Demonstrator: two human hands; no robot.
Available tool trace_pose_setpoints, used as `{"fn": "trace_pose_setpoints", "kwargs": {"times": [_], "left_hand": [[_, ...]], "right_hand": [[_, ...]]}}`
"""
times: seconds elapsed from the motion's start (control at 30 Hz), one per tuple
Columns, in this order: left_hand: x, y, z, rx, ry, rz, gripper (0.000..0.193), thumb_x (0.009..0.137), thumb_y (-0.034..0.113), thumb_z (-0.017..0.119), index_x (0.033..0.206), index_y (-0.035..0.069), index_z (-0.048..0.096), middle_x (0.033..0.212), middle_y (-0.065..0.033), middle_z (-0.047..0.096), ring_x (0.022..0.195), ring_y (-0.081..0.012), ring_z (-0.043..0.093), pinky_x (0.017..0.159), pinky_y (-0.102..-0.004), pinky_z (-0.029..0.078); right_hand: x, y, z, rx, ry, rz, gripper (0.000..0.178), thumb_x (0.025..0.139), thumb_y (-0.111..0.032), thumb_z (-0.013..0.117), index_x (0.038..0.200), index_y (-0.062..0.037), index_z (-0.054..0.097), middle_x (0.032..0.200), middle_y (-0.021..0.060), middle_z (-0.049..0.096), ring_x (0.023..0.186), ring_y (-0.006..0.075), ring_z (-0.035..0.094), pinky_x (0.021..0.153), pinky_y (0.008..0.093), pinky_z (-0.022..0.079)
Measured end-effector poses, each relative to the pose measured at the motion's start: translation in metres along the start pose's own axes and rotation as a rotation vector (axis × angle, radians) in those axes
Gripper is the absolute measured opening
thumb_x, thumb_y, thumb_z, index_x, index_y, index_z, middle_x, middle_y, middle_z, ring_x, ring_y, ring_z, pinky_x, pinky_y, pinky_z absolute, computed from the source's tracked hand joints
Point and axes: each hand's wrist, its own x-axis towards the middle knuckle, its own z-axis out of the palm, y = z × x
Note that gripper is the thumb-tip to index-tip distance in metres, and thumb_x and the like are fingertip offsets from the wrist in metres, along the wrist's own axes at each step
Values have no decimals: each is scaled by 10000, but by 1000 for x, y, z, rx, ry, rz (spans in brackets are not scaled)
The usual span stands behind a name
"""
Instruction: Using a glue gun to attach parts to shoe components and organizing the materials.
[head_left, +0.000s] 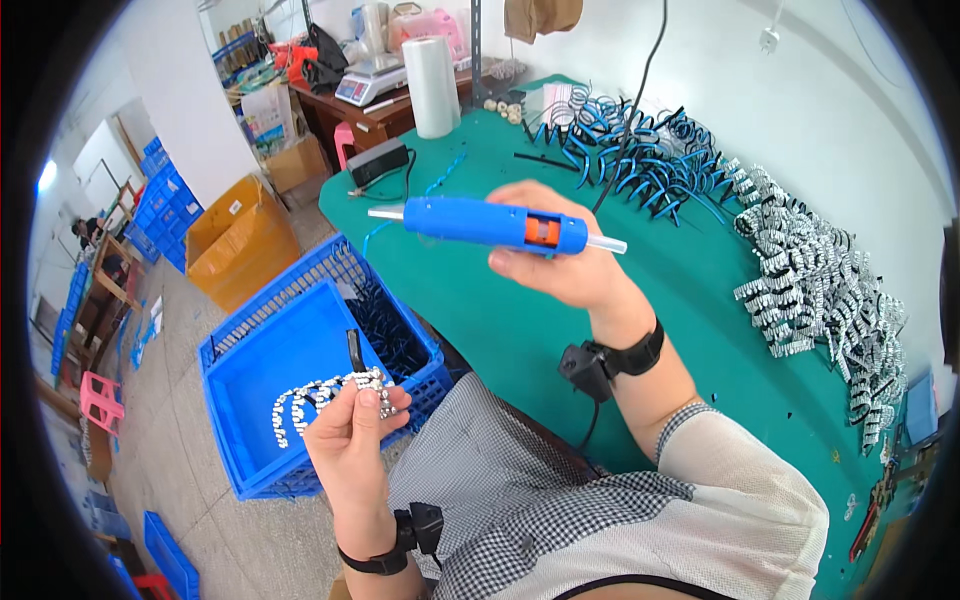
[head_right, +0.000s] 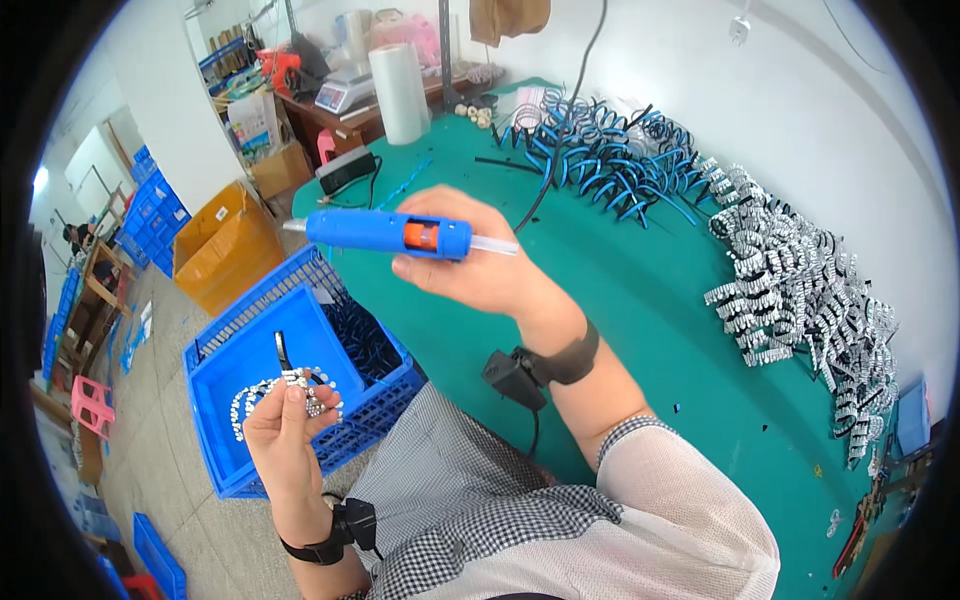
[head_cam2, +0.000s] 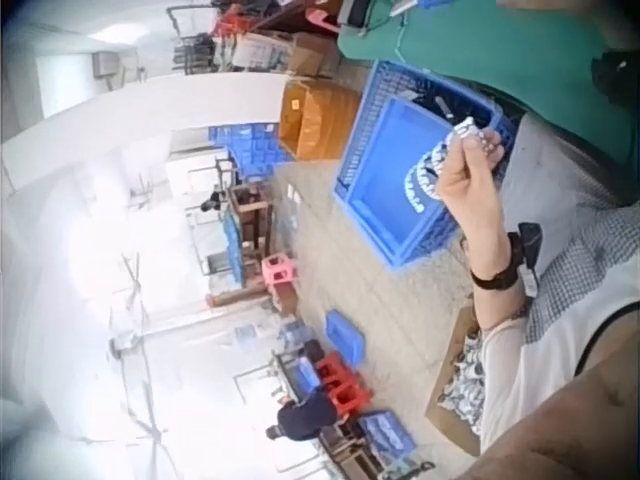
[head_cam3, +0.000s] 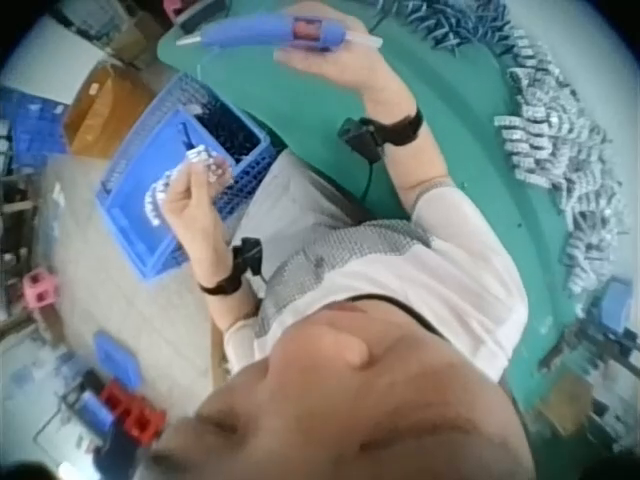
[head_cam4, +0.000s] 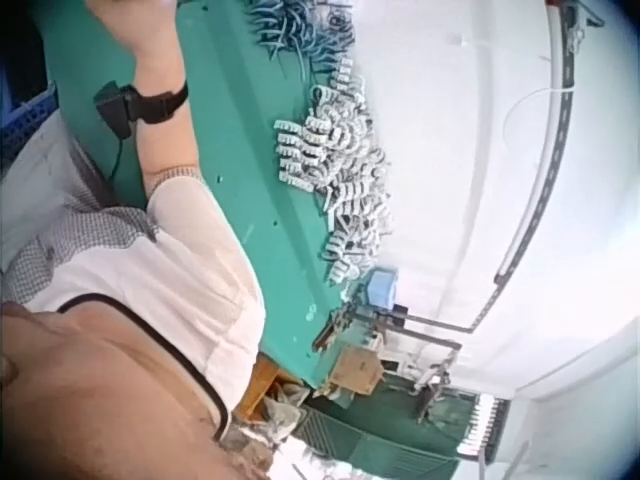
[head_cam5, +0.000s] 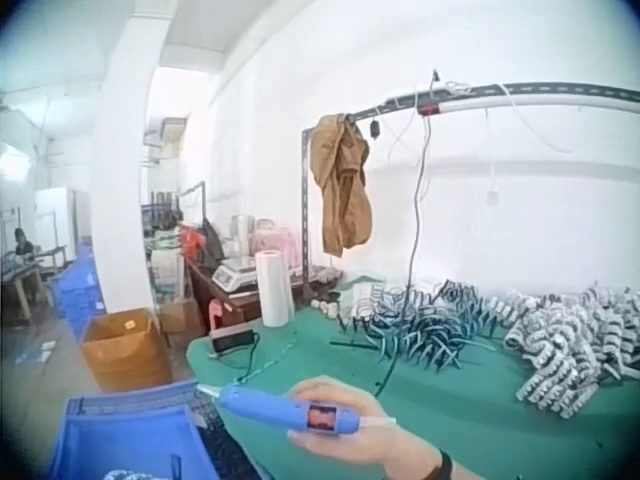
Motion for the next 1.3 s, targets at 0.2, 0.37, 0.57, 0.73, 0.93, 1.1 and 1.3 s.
{"fn": "trace_pose_setpoints", "kwargs": {"times": [0.2,0.37,0.57,0.73,0.93,1.1,1.3], "left_hand": [[-1,-1,17,32,-35,26,188,870,127,508,922,-38,582,754,-118,614,664,-181,614,544,-256,520],[-5,-7,12,2,3,1,190,872,122,499,932,-43,573,745,-111,607,654,-180,612,535,-250,515],[-14,-9,0,-4,61,-20,174,860,81,503,900,-69,581,724,-116,607,631,-173,609,512,-243,520],[-16,-11,-6,-23,59,-21,174,868,103,496,907,-47,576,725,-109,606,626,-168,608,517,-234,521],[-14,-13,-11,0,62,-4,184,872,122,499,922,-42,565,727,-113,605,634,-179,615,526,-231,526],[-14,-16,-8,-23,54,-7,184,872,116,498,929,-43,569,731,-114,607,634,-181,617,528,-233,528],[-15,-11,-7,-56,64,-13,173,864,103,507,927,-42,577,741,-117,608,641,-176,612,541,-244,526]], "right_hand": [[-6,-11,-16,447,-5,284,277,713,-87,697,954,-29,574,871,31,602,811,115,565,730,265,463],[-4,-13,-23,452,-18,272,303,718,-118,711,972,-39,566,865,9,597,799,91,552,716,245,455],[-9,4,-21,368,16,169,484,689,-464,691,870,-38,548,728,16,563,620,66,498,543,205,392],[-9,-6,-23,345,108,216,483,738,-517,606,795,-40,552,671,29,565,557,69,486,498,199,365],[-7,-8,-14,335,123,299,438,743,-474,619,783,-43,552,656,37,567,518,86,508,475,212,396],[-10,-5,-15,321,113,293,477,719,-510,634,805,-49,542,662,31,566,527,79,497,488,206,397],[-8,-5,-13,373,30,175,394,669,-370,742,855,-68,571,732,-3,577,675,85,528,617,244,440]]}}
